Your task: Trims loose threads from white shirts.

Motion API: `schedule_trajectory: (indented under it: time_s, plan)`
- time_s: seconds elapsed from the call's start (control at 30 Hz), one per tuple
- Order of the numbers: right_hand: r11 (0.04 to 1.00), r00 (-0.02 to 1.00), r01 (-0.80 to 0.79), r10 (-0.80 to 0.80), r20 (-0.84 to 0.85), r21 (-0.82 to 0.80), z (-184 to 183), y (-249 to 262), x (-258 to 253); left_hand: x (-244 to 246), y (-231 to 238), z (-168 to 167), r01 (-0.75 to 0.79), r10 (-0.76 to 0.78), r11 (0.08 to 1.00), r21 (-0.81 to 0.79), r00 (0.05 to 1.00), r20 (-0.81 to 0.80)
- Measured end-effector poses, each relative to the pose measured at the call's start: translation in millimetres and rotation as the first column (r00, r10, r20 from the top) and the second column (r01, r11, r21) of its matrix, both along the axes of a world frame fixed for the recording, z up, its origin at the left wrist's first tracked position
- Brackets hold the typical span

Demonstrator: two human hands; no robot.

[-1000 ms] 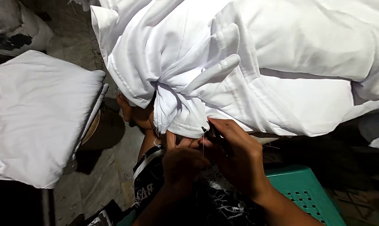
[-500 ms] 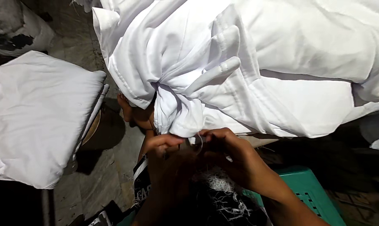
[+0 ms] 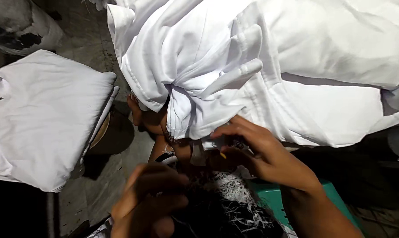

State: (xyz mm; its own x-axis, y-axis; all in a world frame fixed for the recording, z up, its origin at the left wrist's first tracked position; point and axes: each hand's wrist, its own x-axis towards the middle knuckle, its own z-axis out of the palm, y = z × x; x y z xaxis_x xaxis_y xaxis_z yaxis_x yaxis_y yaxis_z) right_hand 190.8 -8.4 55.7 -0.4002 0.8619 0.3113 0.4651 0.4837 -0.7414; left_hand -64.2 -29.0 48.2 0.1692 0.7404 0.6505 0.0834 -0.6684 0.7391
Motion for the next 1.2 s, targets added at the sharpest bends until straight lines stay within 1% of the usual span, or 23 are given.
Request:
schedule_trajectory:
  time_s: [0.07, 0.13, 0.17, 0.23, 0.3, 0.37, 0.47, 0.53, 0.6, 0.67, 0.73, 0.77, 0.8, 0.83, 0.87, 0.9, 0.93, 0.97, 1.0, 1.03, 1.07, 1.13, 1.2]
  plan:
    - [0.990, 0.988, 0.109, -0.118, 0.099, 0.088, -2, 2, -3, 6, 11, -15, -0.150, 0.142, 0.987, -0.062, 0.984, -0.110]
    - [0.955, 0.931, 0.201, -0.256, 0.261, 0.220, -9, 6, -12, 26, 28, -37, -0.330, 0.310, 0.940, -0.087, 0.932, -0.188]
    - [0.936, 0.897, 0.212, -0.300, 0.324, 0.280, -15, 8, -16, 40, 37, -48, -0.408, 0.379, 0.908, -0.096, 0.897, -0.228]
    - [0.914, 0.849, 0.210, -0.347, 0.398, 0.348, -22, 10, -21, 62, 47, -66, -0.461, 0.388, 0.877, -0.136, 0.846, -0.366]
    - [0.901, 0.852, 0.195, -0.351, 0.389, 0.386, -24, 12, -20, 71, 46, -73, -0.482, 0.388, 0.869, -0.114, 0.805, -0.449]
    - [0.900, 0.875, 0.178, -0.329, 0.354, 0.397, -22, 13, -14, 60, 38, -70, -0.475, 0.401, 0.875, -0.095, 0.819, -0.410]
    - [0.914, 0.911, 0.158, -0.281, 0.302, 0.373, -21, 11, -9, 20, 28, -68, -0.411, 0.337, 0.900, -0.147, 0.869, -0.361]
    - [0.921, 0.922, 0.157, -0.266, 0.280, 0.358, -20, 10, -10, 3, 28, -70, -0.435, 0.381, 0.894, -0.105, 0.863, -0.332]
    - [0.925, 0.928, 0.153, -0.255, 0.270, 0.348, -17, 9, -11, 8, 28, -65, -0.515, 0.480, 0.856, -0.034, 0.819, -0.314]
    - [0.928, 0.939, 0.146, -0.238, 0.247, 0.342, -7, 8, -10, 33, 27, -55, -0.555, 0.540, 0.830, 0.054, 0.776, -0.326]
    - [0.935, 0.949, 0.148, -0.226, 0.219, 0.323, 10, 6, -4, 61, 39, -55, -0.606, 0.637, 0.769, 0.204, 0.701, -0.320]
    - [0.935, 0.950, 0.158, -0.231, 0.208, 0.318, 20, 6, 0, 69, 48, -57, -0.608, 0.651, 0.759, 0.233, 0.702, -0.289]
    - [0.929, 0.948, 0.172, -0.247, 0.202, 0.326, 27, 8, 2, 74, 57, -56, -0.581, 0.616, 0.787, 0.206, 0.754, -0.229]
    - [0.917, 0.937, 0.196, -0.279, 0.209, 0.348, 30, 11, 4, 79, 62, -52, -0.512, 0.525, 0.850, 0.124, 0.842, -0.122]
    - [0.898, 0.914, 0.229, -0.332, 0.234, 0.376, 29, 17, 4, 84, 63, -45, -0.363, 0.363, 0.932, -0.012, 0.930, 0.051]
    - [0.877, 0.879, 0.274, -0.395, 0.268, 0.394, 25, 23, 4, 86, 63, -38, -0.098, 0.144, 0.980, -0.174, 0.950, 0.278]
    - [0.861, 0.841, 0.327, -0.453, 0.296, 0.389, 19, 31, 3, 87, 63, -34, 0.199, -0.022, 0.937, -0.289, 0.856, 0.517]
    - [0.852, 0.809, 0.379, -0.494, 0.318, 0.361, 12, 38, 2, 85, 65, -34, 0.423, -0.089, 0.842, -0.334, 0.720, 0.688]
    - [0.843, 0.784, 0.418, -0.523, 0.334, 0.339, 8, 43, 1, 83, 67, -36, 0.543, -0.102, 0.770, -0.335, 0.623, 0.775]
    - [0.832, 0.764, 0.441, -0.545, 0.346, 0.337, 7, 44, -1, 81, 68, -38, 0.577, -0.101, 0.746, -0.331, 0.590, 0.801]
    - [0.827, 0.749, 0.456, -0.556, 0.359, 0.330, 9, 41, -2, 80, 66, -40, 0.543, -0.077, 0.767, -0.342, 0.607, 0.791]
    - [0.831, 0.725, 0.468, -0.555, 0.407, 0.300, 16, 20, -4, 75, 61, -42, 0.363, -0.010, 0.857, -0.367, 0.723, 0.690]
    - [0.860, 0.743, 0.427, -0.509, 0.434, 0.278, 20, -5, -5, 66, 57, -42, 0.267, -0.016, 0.904, -0.334, 0.802, 0.597]
